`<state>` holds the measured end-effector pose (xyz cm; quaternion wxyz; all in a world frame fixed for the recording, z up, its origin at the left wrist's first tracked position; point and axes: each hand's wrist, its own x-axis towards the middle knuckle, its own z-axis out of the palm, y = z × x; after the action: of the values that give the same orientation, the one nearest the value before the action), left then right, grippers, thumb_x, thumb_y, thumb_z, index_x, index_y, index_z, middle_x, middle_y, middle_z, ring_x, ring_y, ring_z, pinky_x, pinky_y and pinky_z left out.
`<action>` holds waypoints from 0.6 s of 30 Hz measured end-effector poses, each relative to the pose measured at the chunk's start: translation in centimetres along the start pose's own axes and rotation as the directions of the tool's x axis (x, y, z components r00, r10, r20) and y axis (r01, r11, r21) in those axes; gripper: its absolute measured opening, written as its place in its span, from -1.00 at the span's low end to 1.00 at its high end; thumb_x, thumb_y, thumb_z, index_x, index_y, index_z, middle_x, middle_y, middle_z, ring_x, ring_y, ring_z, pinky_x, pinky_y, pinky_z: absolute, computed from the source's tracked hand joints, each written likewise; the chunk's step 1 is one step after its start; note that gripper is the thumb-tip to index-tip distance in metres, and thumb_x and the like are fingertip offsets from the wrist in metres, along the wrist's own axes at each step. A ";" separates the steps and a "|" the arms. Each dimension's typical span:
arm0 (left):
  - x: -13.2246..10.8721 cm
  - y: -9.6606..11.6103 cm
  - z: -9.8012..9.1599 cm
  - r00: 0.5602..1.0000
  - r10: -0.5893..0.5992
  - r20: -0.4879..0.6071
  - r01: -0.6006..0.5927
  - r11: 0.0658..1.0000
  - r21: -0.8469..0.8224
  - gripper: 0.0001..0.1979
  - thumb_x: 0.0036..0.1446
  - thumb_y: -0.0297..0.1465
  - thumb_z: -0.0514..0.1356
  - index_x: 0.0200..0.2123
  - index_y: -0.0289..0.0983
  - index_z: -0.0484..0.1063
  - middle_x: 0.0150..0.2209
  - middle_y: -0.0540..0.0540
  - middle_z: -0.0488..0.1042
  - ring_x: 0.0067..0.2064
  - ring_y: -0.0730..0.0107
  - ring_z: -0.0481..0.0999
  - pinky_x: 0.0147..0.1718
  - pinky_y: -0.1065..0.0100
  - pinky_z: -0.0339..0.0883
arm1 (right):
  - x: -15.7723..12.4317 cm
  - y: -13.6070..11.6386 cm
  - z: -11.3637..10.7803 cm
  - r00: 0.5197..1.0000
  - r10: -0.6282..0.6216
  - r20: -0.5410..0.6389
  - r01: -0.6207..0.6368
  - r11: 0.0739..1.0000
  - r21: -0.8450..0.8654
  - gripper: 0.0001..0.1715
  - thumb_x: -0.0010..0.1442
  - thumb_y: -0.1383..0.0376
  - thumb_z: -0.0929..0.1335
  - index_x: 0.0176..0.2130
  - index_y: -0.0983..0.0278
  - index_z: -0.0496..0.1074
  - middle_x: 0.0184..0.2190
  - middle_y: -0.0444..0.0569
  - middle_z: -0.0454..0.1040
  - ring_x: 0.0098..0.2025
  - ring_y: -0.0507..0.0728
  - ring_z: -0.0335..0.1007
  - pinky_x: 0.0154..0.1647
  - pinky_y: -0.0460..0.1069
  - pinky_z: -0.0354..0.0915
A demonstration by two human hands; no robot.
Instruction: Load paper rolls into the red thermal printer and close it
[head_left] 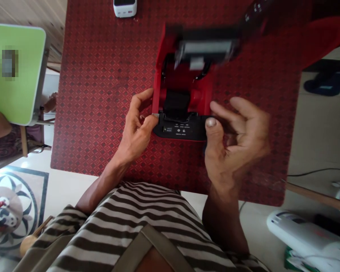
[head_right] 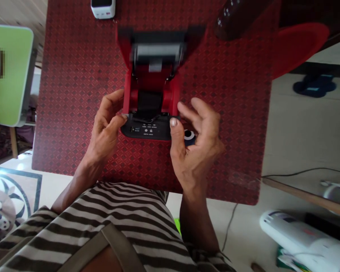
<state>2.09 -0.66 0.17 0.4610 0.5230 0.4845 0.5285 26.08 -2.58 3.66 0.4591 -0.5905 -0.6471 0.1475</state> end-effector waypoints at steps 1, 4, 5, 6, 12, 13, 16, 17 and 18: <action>0.0 -0.2 0.0 1.000 -0.006 -0.003 0.006 1.000 0.012 -0.47 0.65 -0.07 0.41 0.55 0.07 0.50 0.56 -0.16 0.70 0.67 -0.22 0.65 0.67 -0.26 0.59 | 0.1 -0.2 -0.3 1.000 0.001 0.021 -0.001 1.000 -0.025 -0.44 0.75 0.01 0.47 0.60 -0.24 0.57 0.28 0.08 0.92 0.26 0.56 0.95 0.20 0.52 0.84; -0.1 -0.8 -0.1 1.000 -0.018 -0.021 0.018 0.999 0.029 -0.40 0.64 0.05 0.43 0.58 0.06 0.51 0.59 -0.17 0.68 0.71 -0.28 0.61 0.68 -0.30 0.58 | 1.1 -0.9 -1.2 0.991 -0.094 0.091 0.104 0.990 -0.101 -0.46 0.78 0.12 0.41 0.57 -0.27 0.64 0.30 0.03 0.90 0.30 0.56 0.92 0.37 0.59 0.76; -0.1 -0.9 -0.2 1.000 -0.018 -0.026 0.018 0.999 0.028 -0.38 0.63 0.10 0.44 0.58 0.09 0.52 0.60 -0.14 0.68 0.71 -0.29 0.61 0.68 -0.31 0.58 | 1.6 -1.1 -1.4 0.982 -0.151 0.115 0.164 0.980 -0.115 -0.49 0.78 0.17 0.40 0.51 -0.24 0.70 0.28 0.01 0.91 0.29 0.53 0.92 0.41 0.57 0.74; -0.2 -1.0 -0.2 0.999 -0.013 -0.032 0.013 1.000 0.024 -0.38 0.61 0.13 0.45 0.57 0.14 0.55 0.59 -0.11 0.69 0.69 -0.29 0.62 0.68 -0.32 0.58 | 2.2 -1.4 -1.5 0.966 -0.217 0.143 0.234 0.965 -0.115 -0.53 0.78 0.22 0.41 0.44 -0.19 0.76 0.26 0.01 0.92 0.27 0.49 0.92 0.42 0.53 0.74; -0.2 -1.5 -0.4 0.999 0.015 -0.040 -0.015 1.000 0.007 -0.31 0.59 0.22 0.47 0.57 0.08 0.59 0.58 -0.17 0.69 0.64 -0.30 0.65 0.63 -0.30 0.60 | 6.8 -1.6 0.5 0.843 -0.297 0.449 0.380 0.919 -0.105 -0.63 0.71 0.35 0.44 0.29 0.05 0.80 0.24 0.09 0.90 0.27 0.45 0.86 0.46 0.43 0.68; -0.2 -1.5 -0.4 0.999 0.017 -0.039 -0.017 1.000 0.001 -0.29 0.59 0.22 0.47 0.58 0.06 0.58 0.58 -0.19 0.69 0.64 -0.29 0.66 0.62 -0.28 0.61 | 7.5 -1.4 1.1 0.824 -0.270 0.497 0.380 0.916 -0.132 -0.64 0.68 0.36 0.44 0.26 0.07 0.80 0.20 0.10 0.90 0.23 0.46 0.86 0.43 0.43 0.68; -0.4 -1.5 -0.4 0.999 0.027 -0.038 -0.028 0.999 -0.031 -0.33 0.59 0.17 0.50 0.56 0.04 0.61 0.56 -0.20 0.70 0.61 -0.24 0.68 0.63 -0.24 0.61 | 9.3 -0.5 3.0 0.779 -0.242 0.578 0.417 0.889 -0.189 -0.76 0.64 0.31 0.48 0.13 0.09 0.80 0.06 0.08 0.89 0.11 0.44 0.85 0.34 0.39 0.68; -0.4 -1.5 -0.3 0.999 0.027 -0.035 -0.029 0.998 -0.048 -0.37 0.61 0.13 0.50 0.55 0.04 0.61 0.55 -0.20 0.70 0.61 -0.23 0.68 0.63 -0.24 0.60 | 9.7 -0.2 3.7 0.773 -0.247 0.585 0.432 0.880 -0.198 -0.79 0.64 0.27 0.47 0.08 0.08 0.79 0.02 0.08 0.88 0.08 0.43 0.84 0.32 0.38 0.69; -0.5 -1.4 -0.3 0.999 0.028 -0.033 -0.030 0.997 -0.064 -0.40 0.63 0.08 0.49 0.55 0.03 0.62 0.54 -0.21 0.70 0.61 -0.21 0.68 0.63 -0.24 0.60 | 10.0 0.0 4.3 0.770 -0.254 0.585 0.444 0.872 -0.205 -0.79 0.65 0.25 0.46 0.03 0.08 0.79 -0.02 0.08 0.87 0.05 0.43 0.83 0.31 0.37 0.69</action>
<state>1.81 -1.03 -1.27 0.4621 0.5061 0.4669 0.5589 24.02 7.92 5.56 0.1710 -0.4602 -0.8646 0.1073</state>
